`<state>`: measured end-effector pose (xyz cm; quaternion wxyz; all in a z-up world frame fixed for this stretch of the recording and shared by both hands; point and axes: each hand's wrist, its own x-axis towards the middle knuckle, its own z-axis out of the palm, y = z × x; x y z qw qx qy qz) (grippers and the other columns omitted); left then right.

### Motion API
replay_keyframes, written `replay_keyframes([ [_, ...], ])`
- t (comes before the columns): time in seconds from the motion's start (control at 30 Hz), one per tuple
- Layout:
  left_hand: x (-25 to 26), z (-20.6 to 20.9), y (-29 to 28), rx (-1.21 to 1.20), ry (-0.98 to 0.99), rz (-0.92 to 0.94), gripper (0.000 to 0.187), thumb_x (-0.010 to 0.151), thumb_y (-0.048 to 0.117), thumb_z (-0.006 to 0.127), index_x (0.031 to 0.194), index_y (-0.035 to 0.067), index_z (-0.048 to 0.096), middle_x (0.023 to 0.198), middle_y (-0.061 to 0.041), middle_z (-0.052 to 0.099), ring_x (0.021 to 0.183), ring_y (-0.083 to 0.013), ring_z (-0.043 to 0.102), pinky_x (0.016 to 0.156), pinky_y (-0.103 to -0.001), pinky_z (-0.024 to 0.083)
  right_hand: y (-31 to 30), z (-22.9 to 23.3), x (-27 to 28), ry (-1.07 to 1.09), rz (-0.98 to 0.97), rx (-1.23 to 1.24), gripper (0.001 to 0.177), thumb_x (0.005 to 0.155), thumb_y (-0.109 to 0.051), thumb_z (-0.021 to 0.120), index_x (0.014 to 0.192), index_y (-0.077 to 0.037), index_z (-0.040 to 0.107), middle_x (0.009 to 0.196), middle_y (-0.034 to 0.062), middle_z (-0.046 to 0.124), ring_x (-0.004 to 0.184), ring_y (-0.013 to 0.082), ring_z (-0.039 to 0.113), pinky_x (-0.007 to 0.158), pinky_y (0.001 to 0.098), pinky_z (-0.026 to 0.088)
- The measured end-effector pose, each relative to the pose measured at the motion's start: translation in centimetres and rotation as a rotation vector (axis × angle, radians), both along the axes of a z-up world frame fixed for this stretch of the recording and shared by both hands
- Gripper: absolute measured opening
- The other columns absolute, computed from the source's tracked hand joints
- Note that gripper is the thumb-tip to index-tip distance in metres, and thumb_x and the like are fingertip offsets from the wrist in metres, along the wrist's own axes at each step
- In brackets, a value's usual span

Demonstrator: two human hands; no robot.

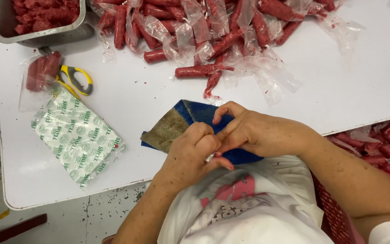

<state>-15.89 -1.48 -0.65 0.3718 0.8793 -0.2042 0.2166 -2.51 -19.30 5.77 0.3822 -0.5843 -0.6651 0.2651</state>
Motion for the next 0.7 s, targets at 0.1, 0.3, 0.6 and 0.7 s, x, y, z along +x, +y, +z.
replay_keyframes([
  [0.1, -0.4, -0.3, -0.9, -0.071, -0.022, 0.088, 0.041, 0.092, 0.044, 0.063, 0.086, 0.004, 0.057, 0.091, -0.011, 0.051, 0.079, -0.0273, 0.054, 0.061, -0.04, 0.048, -0.6, -3.1, -1.8, 0.264, -0.204, 0.044, 0.02, 0.092, -0.017, 0.066, 0.109, -0.01, 0.075, 0.104, 0.0036, 0.077, 0.115, 0.0274, 0.058, 0.108, 0.0407, 0.043],
  [0.3, -1.8, -4.2, -4.7, -0.674, 0.079, 0.376, 0.054, 0.082, 0.028, 0.081, 0.124, 0.004, 0.055, 0.111, -0.012, 0.061, 0.088, -0.0198, 0.061, 0.079, -0.031, 0.052, 1.6, -9.1, -7.3, 0.788, -0.982, 0.347, 0.019, 0.08, -0.001, 0.078, 0.097, -0.003, 0.071, 0.098, 0.0175, 0.078, 0.094, 0.0207, 0.076, 0.09, 0.0271, 0.06],
  [0.6, 0.0, 3.0, -3.3, -0.682, 0.075, 0.085, 0.02, 0.103, 0.023, 0.051, 0.092, 0.011, 0.063, 0.11, -0.013, 0.07, 0.051, -0.0085, 0.058, 0.072, -0.027, 0.056, 1.6, -9.5, -6.0, 0.183, -0.964, 0.45, 0.021, 0.097, -0.01, 0.06, 0.116, -0.008, 0.07, 0.106, 0.0081, 0.075, 0.105, 0.0233, 0.073, 0.091, 0.0301, 0.059],
  [0.7, -0.3, 3.9, -1.0, -0.646, 0.182, 0.117, 0.035, 0.103, 0.039, 0.047, 0.088, 0.012, 0.06, 0.112, -0.016, 0.075, 0.081, -0.0195, 0.065, 0.091, -0.037, 0.053, 1.4, -9.1, -5.7, 0.333, -0.902, 0.477, 0.018, 0.1, -0.009, 0.058, 0.109, -0.006, 0.072, 0.11, 0.0105, 0.075, 0.086, 0.0211, 0.068, 0.079, 0.0278, 0.059],
])
